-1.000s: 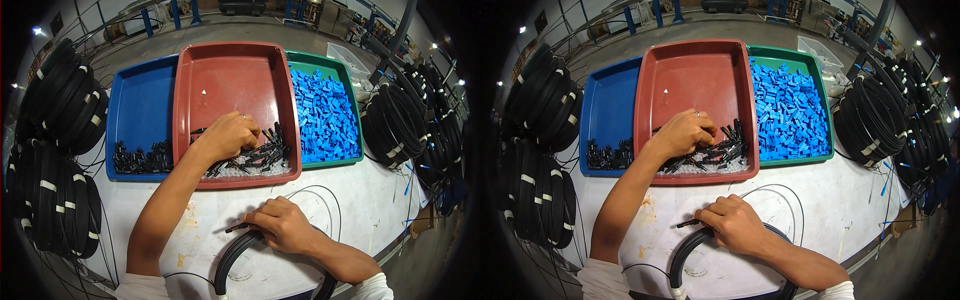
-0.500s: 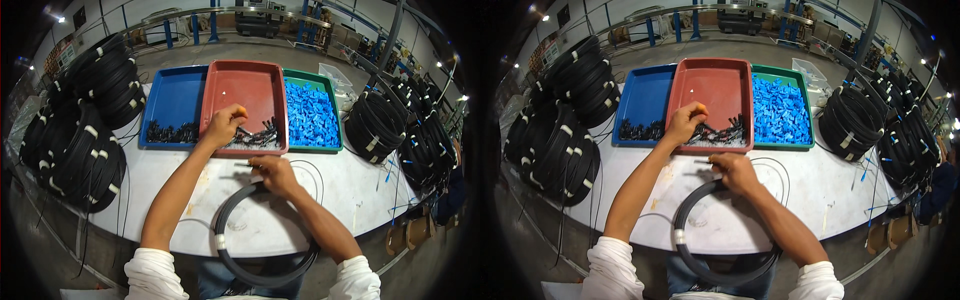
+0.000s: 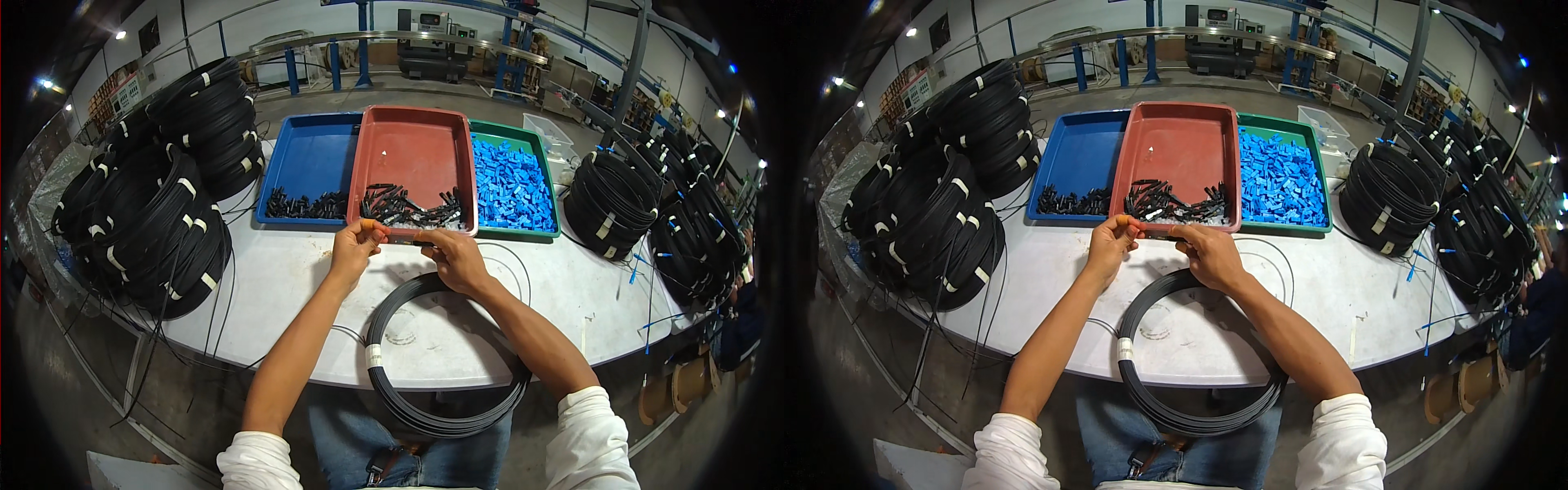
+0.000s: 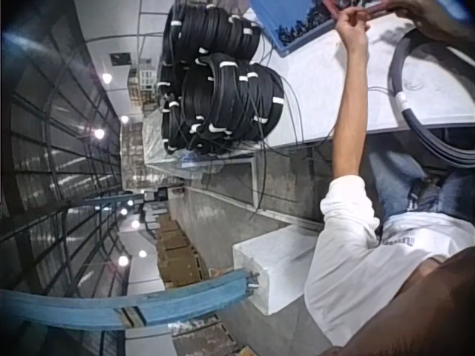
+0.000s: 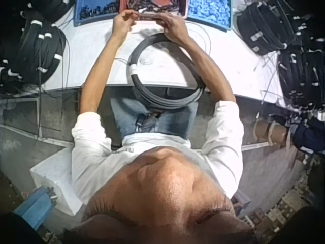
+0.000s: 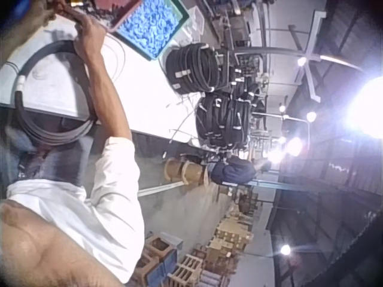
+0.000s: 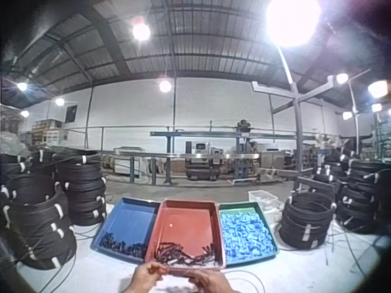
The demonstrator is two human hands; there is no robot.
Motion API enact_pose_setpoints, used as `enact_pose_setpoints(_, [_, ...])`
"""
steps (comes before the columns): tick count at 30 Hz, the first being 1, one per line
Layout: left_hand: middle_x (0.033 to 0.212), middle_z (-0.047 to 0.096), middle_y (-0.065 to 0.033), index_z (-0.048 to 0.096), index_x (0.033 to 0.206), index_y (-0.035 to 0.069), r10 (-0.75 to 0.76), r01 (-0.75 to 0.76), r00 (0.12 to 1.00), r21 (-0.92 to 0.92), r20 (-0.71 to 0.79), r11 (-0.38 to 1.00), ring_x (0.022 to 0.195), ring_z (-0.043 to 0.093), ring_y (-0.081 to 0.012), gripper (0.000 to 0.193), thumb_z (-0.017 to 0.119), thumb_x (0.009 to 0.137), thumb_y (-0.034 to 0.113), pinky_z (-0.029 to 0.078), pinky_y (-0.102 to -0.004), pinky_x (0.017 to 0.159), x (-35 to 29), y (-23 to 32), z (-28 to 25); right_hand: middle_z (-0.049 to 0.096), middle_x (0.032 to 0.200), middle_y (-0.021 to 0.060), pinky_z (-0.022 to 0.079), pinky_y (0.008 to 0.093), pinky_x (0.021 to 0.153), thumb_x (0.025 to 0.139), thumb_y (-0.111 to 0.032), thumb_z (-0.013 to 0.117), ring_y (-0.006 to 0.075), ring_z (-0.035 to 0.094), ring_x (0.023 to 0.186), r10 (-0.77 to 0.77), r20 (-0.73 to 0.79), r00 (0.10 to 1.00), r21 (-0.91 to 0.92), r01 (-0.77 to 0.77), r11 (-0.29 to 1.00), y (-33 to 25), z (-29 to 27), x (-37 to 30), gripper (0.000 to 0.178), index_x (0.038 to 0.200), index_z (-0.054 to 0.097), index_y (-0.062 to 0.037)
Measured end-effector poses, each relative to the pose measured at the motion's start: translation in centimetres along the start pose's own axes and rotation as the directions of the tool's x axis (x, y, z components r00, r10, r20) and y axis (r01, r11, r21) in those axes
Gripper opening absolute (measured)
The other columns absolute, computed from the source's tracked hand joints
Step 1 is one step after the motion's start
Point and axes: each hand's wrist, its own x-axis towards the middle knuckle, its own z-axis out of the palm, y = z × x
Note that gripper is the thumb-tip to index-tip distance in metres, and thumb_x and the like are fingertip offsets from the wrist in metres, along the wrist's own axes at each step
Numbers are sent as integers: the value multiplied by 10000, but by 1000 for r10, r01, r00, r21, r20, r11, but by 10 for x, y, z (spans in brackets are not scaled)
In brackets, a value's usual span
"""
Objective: The person assembles small connectors onto the ends of wires or cables by hand, working at an industrial workstation.
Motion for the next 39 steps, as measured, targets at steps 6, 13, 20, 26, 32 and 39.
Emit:
enact_pose_setpoints(6, [901, 708, -40, 670, 981, 50, 10, 3, 998, -194, 64, 981, 819, 690, -131, 182, 737, 900, 199, 569, -267, 753, -1, -7, 7, 714, 1010, 145, 536, 413, 712, 783, 66, 631, 333, 688, 866, 41, -21, 999, 21, -40, 999, 0, -2, -3, 495, 1238, 649, -128])
enact_pose_setpoints(13, [980, 716, -107, 678, 1045, -11, 40, -28, 997, -173, 67, 984, 878, 720, -200, 146, 707, 905, 20, 601, -281, 765, -2, 3, 14, 718, 999, 162, 540, 394, 696, 806, 52, 654, 337, 695, 841, -17, -46, 999, 74, 21, 997, 3, 0, 1, 406, 1187, 684, -86])
enact_pose_setpoints(20, [954, 728, -113, 695, 1026, -29, 69, -56, 997, -264, 43, 963, 835, 711, -155, 159, 734, 887, 39, 612, -287, 789, -7, 7, 16, 722, 988, 174, 560, 366, 694, 774, 123, 630, 311, 715, 823, -14, -71, 997, 148, 25, 989, 0, 3, 3, 450, 1182, 685, -58])
enact_pose_setpoints(26, [979, 724, -126, 690, 1047, -29, 110, -97, 991, -166, 71, 981, 834, 714, -157, 166, 718, 886, -2, 625, -295, 792, -9, 11, 14, 725, 1025, 175, 570, 350, 715, 768, 136, 622, 312, 720, 838, -40, -71, 997, 169, 51, 984, 1, 1, 1, 448, 1172, 686, -45])
enact_pose_setpoints(32, [941, 748, -130, 725, 1017, -50, 195, -204, 976, 93, 97, 975, 831, 727, -155, 165, 742, 855, -30, 611, -264, 761, -15, 19, 5, 730, 882, 104, 563, 347, 642, 706, 117, 635, 267, 709, 765, -105, -26, 994, -46, 104, 994, -11, -7, 2, 492, 1154, 690, -78])
enact_pose_setpoints(39, [924, 761, -107, 753, 1002, -27, 218, -229, 973, 171, 81, 958, 813, 711, -117, 176, 747, 829, -62, 588, -246, 772, -19, 17, 11, 735, 882, 99, 570, 353, 627, 738, 94, 647, 257, 721, 761, -171, -39, 984, -131, 165, 978, -10, -5, 0, 444, 1144, 683, -83])
